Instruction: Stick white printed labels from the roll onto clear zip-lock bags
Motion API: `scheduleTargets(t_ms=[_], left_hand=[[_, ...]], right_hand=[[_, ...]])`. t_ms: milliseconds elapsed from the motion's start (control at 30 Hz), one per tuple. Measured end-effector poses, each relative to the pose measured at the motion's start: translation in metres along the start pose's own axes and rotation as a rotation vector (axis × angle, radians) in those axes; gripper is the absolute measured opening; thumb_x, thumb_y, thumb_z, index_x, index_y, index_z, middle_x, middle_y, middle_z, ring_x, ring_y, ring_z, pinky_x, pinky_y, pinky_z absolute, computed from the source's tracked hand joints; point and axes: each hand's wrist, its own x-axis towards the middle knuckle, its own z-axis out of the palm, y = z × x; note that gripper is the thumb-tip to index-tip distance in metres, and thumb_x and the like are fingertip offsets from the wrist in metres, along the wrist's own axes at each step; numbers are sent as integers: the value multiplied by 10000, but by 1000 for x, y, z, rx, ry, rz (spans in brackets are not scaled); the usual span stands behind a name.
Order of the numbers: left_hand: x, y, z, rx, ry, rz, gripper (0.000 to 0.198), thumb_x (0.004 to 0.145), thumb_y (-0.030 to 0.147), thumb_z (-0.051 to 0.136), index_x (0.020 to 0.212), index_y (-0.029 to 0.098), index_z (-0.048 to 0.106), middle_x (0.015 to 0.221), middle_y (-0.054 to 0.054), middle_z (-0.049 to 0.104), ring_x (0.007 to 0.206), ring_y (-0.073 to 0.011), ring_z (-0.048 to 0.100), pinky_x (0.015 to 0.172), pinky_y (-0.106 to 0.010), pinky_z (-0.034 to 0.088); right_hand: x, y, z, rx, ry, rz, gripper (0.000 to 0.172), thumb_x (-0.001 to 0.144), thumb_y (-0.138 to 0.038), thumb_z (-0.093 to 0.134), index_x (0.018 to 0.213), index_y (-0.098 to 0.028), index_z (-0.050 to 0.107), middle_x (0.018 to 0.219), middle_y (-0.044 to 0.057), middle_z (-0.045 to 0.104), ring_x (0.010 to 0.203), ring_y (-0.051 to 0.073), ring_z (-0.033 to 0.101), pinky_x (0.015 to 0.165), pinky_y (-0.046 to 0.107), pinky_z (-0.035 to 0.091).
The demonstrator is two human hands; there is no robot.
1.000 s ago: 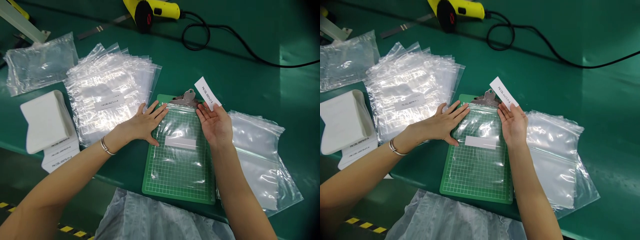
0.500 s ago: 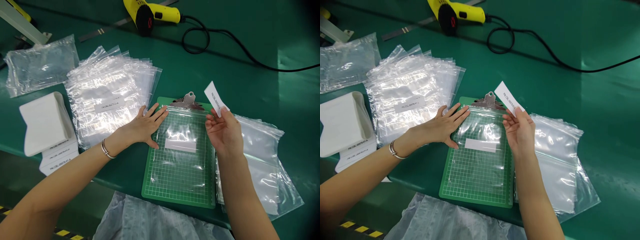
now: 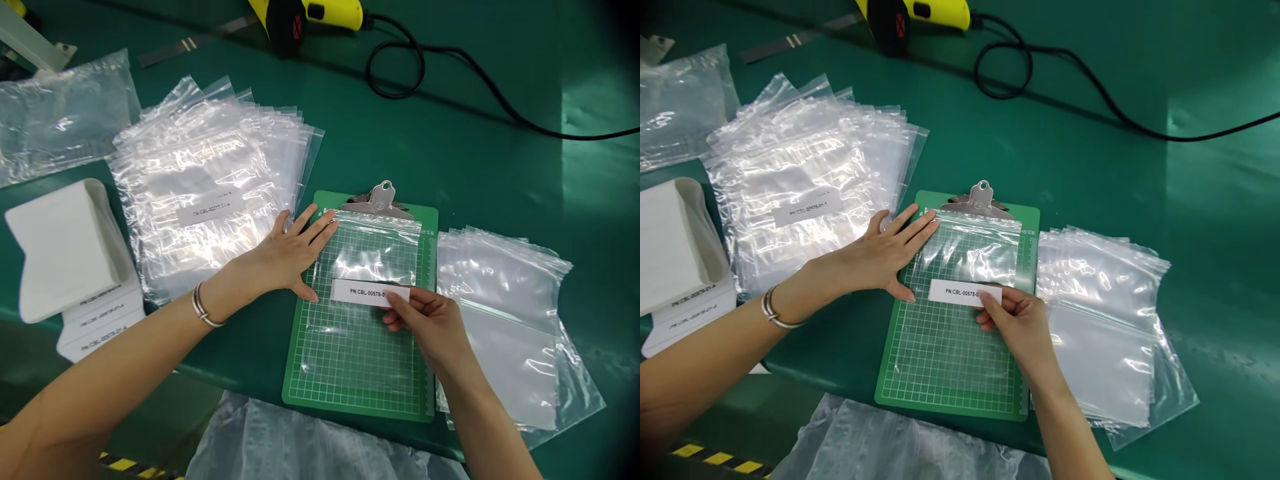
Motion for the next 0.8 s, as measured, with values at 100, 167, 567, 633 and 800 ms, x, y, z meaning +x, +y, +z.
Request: scheduleTargets(t_ms=[100,167,567,633,800], left_hand=[[0,0,0,21,-5,7,1165,678,618,606,1405,94,-138,1479,-125,-161,1338,-377,-152,1023,-631,49],[0,0,1,21,-1,18,1168,677,628,599,1404,86,-137,1479,-126,-164,1337,-380,-152,1017,-640,51],[2,-5,9,-33,78,79,1191,655,671,582,1410,72,-117,1489,-152,-131,1334,-401,-133,1011,-650,31],[2,-7,11,-53,117,101,1166,669,682,554,1413,89,-120,1493,-161,-110,1335,-402,-125,1012,-646,10],[1,-8,14,-108,141,113,1118,695,695,506,1412,139,-148,1502,-148,-90,1333,-407,-124,1028,-610,-28]], right_hand=[[0,4,3,-11,10,-7,292,615,-398,762,755,-146,720,542,37,671,449,134,606,440,235,528],[-2,8,3,-9,30,-22,283,624,-387,760,780,-153,724,566,40,682,474,143,623,460,242,543],[-6,11,5,-26,89,-52,246,642,-346,757,802,-162,726,564,23,684,479,132,629,476,232,558],[-6,10,6,-29,88,-51,243,645,-344,754,802,-161,725,562,22,682,481,133,627,477,236,559],[-7,8,6,-47,87,-49,211,665,-329,741,802,-170,724,559,15,678,485,130,621,478,235,551]])
